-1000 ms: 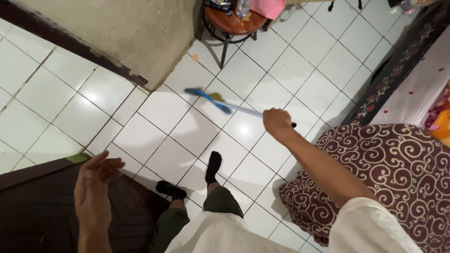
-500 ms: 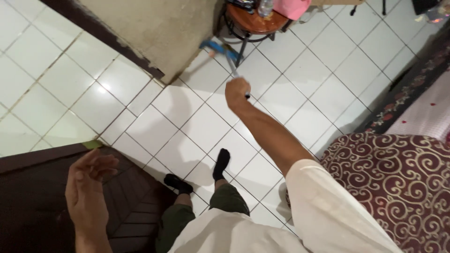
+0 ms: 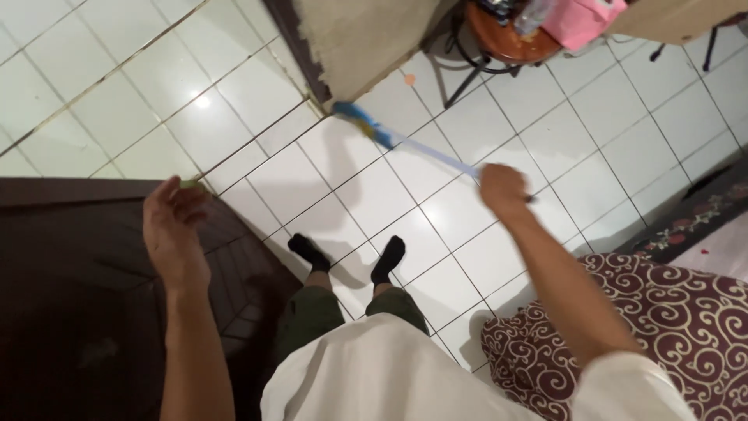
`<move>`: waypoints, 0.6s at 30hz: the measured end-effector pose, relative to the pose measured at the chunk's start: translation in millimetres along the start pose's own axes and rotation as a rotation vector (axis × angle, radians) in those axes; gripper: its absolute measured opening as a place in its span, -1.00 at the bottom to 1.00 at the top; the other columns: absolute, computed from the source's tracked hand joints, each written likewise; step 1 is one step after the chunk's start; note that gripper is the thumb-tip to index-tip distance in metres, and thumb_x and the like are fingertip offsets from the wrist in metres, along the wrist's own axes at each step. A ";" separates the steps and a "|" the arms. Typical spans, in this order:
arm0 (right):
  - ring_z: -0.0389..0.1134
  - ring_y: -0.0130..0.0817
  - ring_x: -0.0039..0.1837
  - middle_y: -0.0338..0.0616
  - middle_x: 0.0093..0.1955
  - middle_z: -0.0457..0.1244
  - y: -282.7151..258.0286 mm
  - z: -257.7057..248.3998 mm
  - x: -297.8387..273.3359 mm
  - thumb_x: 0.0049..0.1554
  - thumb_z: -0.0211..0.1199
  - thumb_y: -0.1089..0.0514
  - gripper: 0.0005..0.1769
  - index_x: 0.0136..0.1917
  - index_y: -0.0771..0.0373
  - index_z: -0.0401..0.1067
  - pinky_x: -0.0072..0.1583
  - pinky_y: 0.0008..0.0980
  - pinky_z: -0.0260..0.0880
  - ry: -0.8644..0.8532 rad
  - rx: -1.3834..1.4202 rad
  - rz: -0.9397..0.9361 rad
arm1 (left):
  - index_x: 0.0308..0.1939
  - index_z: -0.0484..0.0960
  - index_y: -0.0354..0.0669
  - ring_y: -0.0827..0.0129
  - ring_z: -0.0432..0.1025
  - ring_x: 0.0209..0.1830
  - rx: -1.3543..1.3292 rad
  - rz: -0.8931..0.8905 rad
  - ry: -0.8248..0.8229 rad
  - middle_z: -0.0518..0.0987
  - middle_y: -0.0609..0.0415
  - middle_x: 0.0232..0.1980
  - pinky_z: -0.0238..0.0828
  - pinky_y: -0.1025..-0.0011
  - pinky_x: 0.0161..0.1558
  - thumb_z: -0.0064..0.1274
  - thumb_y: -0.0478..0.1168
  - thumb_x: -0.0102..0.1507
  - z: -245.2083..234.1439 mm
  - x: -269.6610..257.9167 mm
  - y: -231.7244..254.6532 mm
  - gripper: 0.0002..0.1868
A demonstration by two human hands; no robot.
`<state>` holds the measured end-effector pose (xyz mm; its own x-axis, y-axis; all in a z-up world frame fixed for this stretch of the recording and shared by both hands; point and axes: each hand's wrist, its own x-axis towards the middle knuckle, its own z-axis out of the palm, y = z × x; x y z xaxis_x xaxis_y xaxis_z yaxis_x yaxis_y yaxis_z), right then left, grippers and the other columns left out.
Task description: Sweep the floor with a broom.
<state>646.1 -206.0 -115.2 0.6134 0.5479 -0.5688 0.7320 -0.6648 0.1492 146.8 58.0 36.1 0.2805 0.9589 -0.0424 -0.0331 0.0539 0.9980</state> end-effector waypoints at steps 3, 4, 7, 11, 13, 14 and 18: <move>0.51 0.02 0.00 0.10 -0.05 0.44 5.8 -69.5 -58.5 0.26 0.11 0.09 -0.73 0.03 0.28 0.53 -0.06 -0.03 0.52 -0.073 -0.053 0.102 | 0.36 0.40 -0.28 0.30 0.48 0.08 0.006 -0.021 0.108 0.55 -0.04 0.14 0.41 0.35 0.04 -0.30 0.09 0.57 -36.6 42.3 -29.6 -0.47; 0.51 0.02 0.00 0.10 -0.05 0.44 5.4 -63.6 -60.8 0.26 0.11 0.09 -0.73 0.03 0.28 0.53 -0.06 -0.03 0.52 -0.078 -0.061 0.104 | 0.36 0.40 -0.28 0.30 0.48 0.08 0.003 -0.029 0.111 0.55 -0.04 0.14 0.41 0.35 0.04 -0.30 0.09 0.57 -47.1 54.6 -35.8 -0.47; 0.55 0.00 -0.02 0.14 -0.05 0.46 -8.8 -38.2 -55.2 0.30 0.05 0.14 -0.71 0.03 0.31 0.55 -0.10 -0.08 0.56 -0.075 -0.160 0.150 | 0.38 0.39 -0.23 0.29 0.48 0.14 0.046 -0.047 0.190 0.53 -0.05 0.21 0.44 0.34 0.06 -0.27 0.14 0.53 -78.8 98.0 -53.2 -0.44; 0.52 0.02 0.05 0.12 0.01 0.46 -78.9 18.9 -25.8 0.23 0.07 0.18 -0.71 0.03 0.29 0.58 -0.04 -0.04 0.54 -0.091 -0.126 0.200 | 0.45 0.33 -0.17 0.27 0.43 0.31 0.090 -0.057 0.213 0.48 -0.04 0.34 0.46 0.34 0.15 -0.33 0.24 0.51 -124.4 153.6 -63.4 -0.35; 0.49 0.04 0.09 0.10 0.03 0.44 -128.7 45.8 -14.0 0.19 0.08 0.19 -0.71 0.05 0.27 0.58 0.00 0.00 0.52 -0.119 -0.065 0.228 | 0.46 0.32 -0.16 0.25 0.42 0.34 0.078 -0.065 0.215 0.48 -0.04 0.37 0.46 0.33 0.18 -0.34 0.27 0.50 -149.1 168.9 -63.5 -0.32; 0.49 0.05 0.09 0.12 0.04 0.43 -158.7 60.0 -4.3 0.21 0.04 0.19 -0.69 0.07 0.28 0.57 0.04 0.00 0.52 -0.159 -0.056 0.147 | 0.47 0.32 -0.17 0.23 0.43 0.34 0.074 -0.032 0.204 0.48 -0.05 0.37 0.46 0.32 0.19 -0.34 0.27 0.51 -162.1 175.8 -62.5 -0.32; 0.46 0.05 0.13 0.19 0.08 0.40 -323.3 25.6 -4.9 0.09 0.18 0.32 -0.73 0.09 0.32 0.49 0.16 -0.05 0.48 -0.276 0.125 -0.024 | 0.50 0.31 -0.18 0.22 0.45 0.34 0.055 0.050 0.216 0.48 -0.07 0.37 0.48 0.31 0.19 -0.34 0.29 0.52 -202.7 199.2 -52.6 -0.29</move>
<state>398.8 -6.8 -181.3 0.4804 0.4168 -0.7716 0.6924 -0.7203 0.0420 10.0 302.7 -34.4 0.0680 0.9977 0.0037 0.0122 -0.0045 0.9999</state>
